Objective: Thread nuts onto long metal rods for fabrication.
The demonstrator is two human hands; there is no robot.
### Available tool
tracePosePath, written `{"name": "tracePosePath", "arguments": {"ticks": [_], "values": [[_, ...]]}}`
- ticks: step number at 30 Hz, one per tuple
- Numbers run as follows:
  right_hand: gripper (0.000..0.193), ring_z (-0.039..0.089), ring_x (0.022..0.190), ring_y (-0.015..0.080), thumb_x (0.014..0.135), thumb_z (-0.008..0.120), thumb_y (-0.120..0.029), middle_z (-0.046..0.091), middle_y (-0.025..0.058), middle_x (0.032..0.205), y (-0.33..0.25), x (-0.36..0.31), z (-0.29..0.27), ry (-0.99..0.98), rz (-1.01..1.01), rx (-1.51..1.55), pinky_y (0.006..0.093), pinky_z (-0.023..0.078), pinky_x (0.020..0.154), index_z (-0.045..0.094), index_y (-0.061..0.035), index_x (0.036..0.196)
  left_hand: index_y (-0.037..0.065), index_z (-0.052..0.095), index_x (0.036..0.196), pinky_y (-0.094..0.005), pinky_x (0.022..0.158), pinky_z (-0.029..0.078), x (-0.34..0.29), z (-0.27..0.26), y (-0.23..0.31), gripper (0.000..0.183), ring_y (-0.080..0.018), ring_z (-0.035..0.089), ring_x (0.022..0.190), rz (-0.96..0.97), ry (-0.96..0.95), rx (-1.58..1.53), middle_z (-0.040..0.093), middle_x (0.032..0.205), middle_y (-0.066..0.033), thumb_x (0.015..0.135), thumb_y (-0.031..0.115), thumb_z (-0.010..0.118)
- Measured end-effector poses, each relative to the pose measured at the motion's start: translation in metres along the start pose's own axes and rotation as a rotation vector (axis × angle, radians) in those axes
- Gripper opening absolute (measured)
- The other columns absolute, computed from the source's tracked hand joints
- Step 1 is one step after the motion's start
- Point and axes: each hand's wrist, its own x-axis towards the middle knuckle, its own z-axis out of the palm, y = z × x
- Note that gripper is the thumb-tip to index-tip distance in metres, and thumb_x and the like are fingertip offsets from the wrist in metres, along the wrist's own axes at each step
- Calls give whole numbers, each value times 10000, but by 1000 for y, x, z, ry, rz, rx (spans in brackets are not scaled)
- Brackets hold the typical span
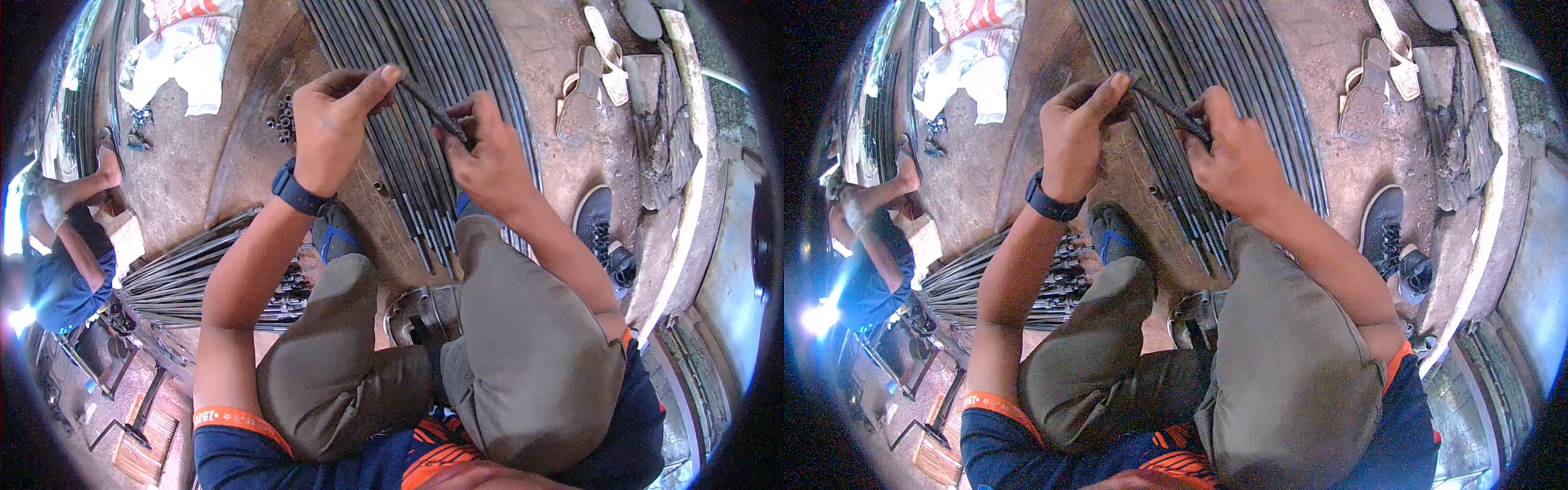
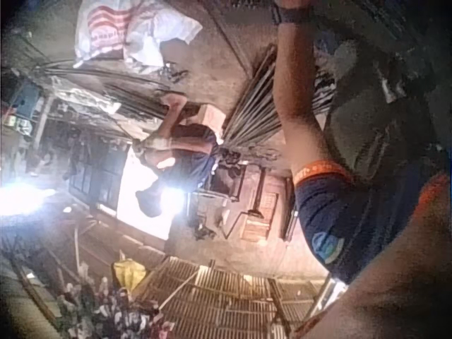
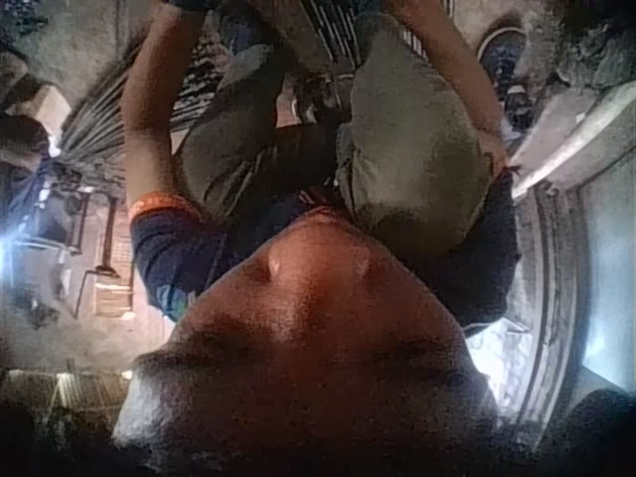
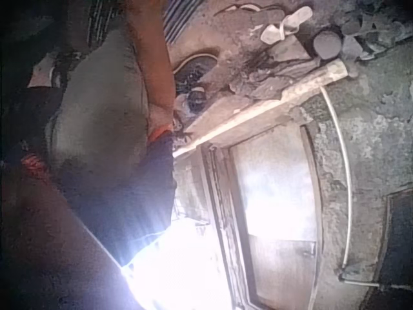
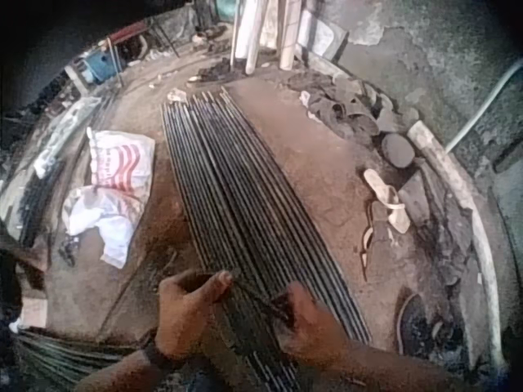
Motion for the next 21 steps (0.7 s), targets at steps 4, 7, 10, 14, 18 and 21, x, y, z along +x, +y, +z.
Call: {"name": "tracePosePath", "arguments": {"ticks": [4,7,10,14,18,21], "values": [[250,589,760,475,832,579,-83,611,266,797,1,-2,5,-34,25,-40,554,437,625,412,-45,1014,-80,694,832,-225,601,453,3,6,-1,358,-90,582,648,72,47,124,657,687,-62,805,274,743],[245,601,778,460,827,578,-75,617,253,794,2,-1,5,-41,24,3,513,457,631,419,-36,1009,-60,687,873,-233,649,461,2,4,-1,307,-87,573,693,64,8,125,657,782,-35,845,246,705],[213,682,797,213,825,600,7,655,143,786,-4,2,-4,-104,89,134,323,509,668,460,9,985,-87,686,842,-231,596,448,0,8,2,352,-81,566,658,143,49,152,654,686,-65,818,262,728],[233,662,792,150,806,611,25,600,58,706,7,4,-5,-90,15,132,291,505,657,461,-5,981,-89,679,857,-232,599,446,-2,12,-1,350,-86,568,663,205,53,178,655,697,-62,834,258,715],[265,533,669,87,773,695,-46,503,13,692,1,8,-19,-225,185,410,255,416,565,484,-21,932,-66,645,1007,-266,717,479,-4,5,-16,321,-126,594,775,171,-54,-72,654,864,-70,874,225,667],[290,472,658,89,754,744,-115,492,27,723,0,10,-24,-310,320,466,266,380,559,505,-18,888,-46,590,1125,-300,822,494,0,6,-15,321,-160,603,891,110,-227,-352,631,1008,-85,899,179,631]]}}
